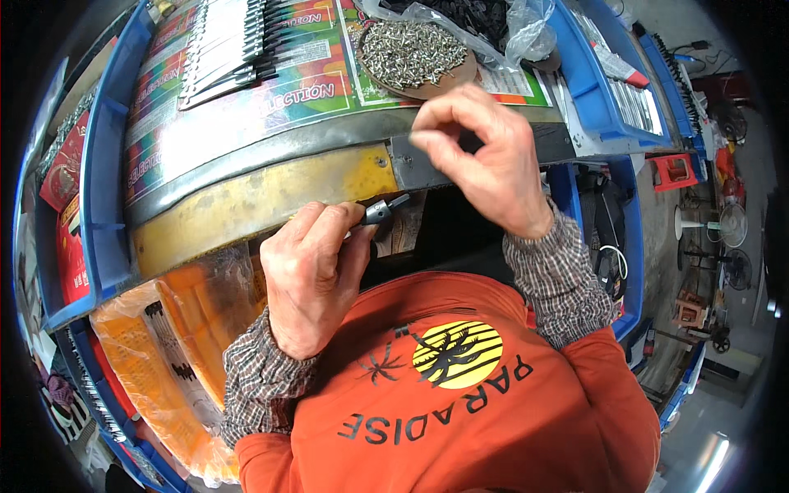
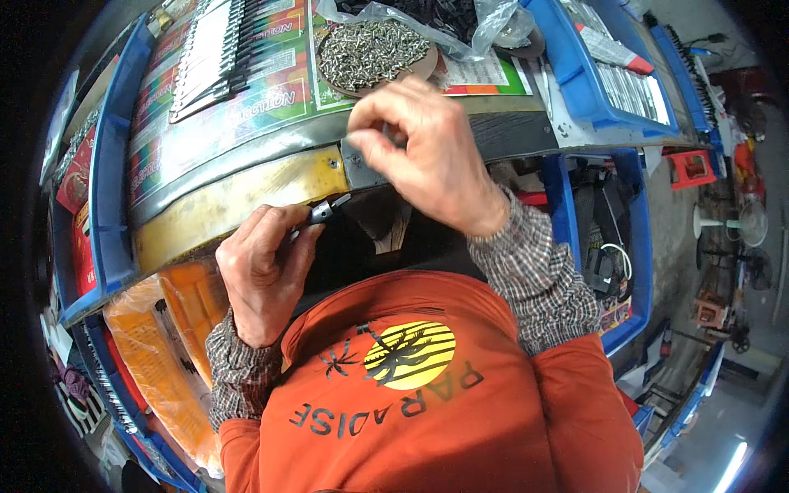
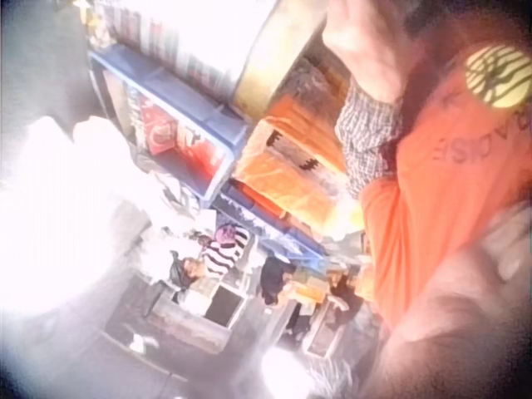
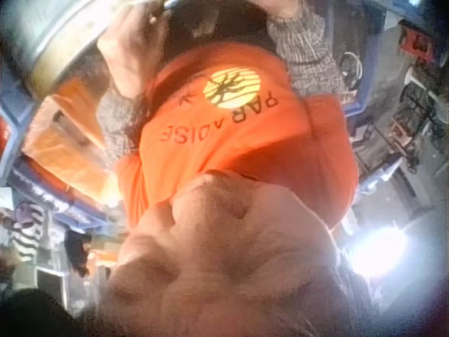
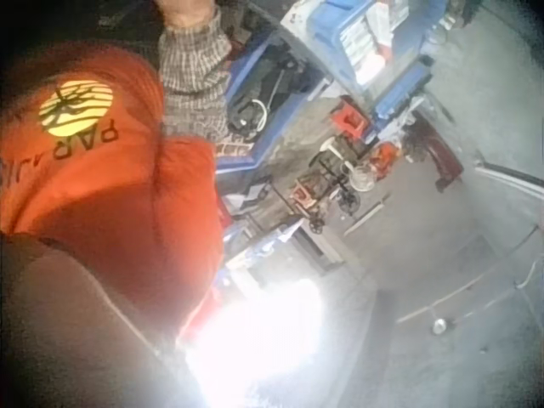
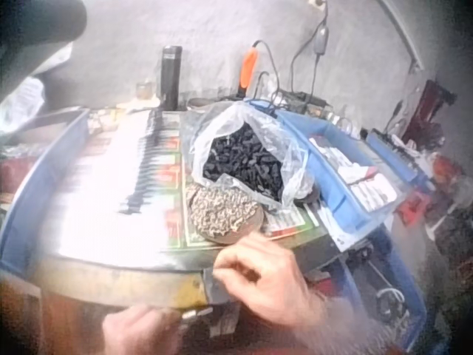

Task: The person assembles small plastic parts by hand at a workstation, taking pins from bins and trays and fitting them together.

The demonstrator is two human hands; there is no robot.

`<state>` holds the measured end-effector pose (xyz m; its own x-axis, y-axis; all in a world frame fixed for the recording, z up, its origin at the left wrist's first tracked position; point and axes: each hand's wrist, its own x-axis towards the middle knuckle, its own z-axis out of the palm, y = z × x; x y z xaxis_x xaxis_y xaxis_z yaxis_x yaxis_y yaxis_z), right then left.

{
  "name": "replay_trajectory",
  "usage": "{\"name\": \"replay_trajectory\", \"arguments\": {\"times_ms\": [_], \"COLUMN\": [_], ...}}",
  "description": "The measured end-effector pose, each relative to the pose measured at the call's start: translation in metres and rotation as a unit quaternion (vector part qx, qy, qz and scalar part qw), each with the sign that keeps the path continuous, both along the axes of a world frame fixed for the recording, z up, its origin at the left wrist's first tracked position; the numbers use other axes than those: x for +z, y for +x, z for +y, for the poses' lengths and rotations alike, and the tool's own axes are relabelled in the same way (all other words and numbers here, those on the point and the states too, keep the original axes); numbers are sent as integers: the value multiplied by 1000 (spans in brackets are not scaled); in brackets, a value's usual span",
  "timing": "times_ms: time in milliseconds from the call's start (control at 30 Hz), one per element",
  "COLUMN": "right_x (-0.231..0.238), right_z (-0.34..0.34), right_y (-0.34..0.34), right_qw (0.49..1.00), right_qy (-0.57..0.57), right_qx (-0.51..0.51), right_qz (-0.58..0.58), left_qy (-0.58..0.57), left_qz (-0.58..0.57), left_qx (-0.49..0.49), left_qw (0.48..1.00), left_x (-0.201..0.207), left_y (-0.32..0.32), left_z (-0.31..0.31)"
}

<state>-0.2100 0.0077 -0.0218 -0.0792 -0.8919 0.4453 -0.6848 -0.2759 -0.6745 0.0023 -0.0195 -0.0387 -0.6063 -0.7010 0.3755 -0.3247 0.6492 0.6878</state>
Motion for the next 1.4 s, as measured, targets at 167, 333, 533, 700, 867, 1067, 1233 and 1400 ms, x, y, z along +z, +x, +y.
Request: {"name": "replay_trajectory", "arguments": {"times_ms": [167,333,533,700,867,1067,1233,1400], "right_x": [-3,-9,-11,-16,-26,-37,-31,-13], "right_z": [22,28,33,36,36,40,35,23], "right_y": [19,24,26,26,31,34,31,18], "right_qw": [992,992,993,994,985,959,966,966], "right_qy": [-53,-60,-46,-40,-145,-195,-195,-198], "right_qx": [110,109,109,105,69,68,74,39], "right_qz": [-12,2,-8,-13,70,192,155,160], "left_qy": [18,8,-3,-17,-39,-101,-126,-153], "left_qz": [2,7,19,13,5,4,5,-35], "left_qx": [-8,-7,-11,-12,-4,-5,-12,2], "left_qw": [1000,1000,1000,1000,999,995,992,988], "left_x": [5,9,4,2,0,-9,-1,10], "left_y": [-2,-5,-4,-6,-7,-5,-5,-3], "left_z": [3,6,11,12,13,8,2,-22]}}
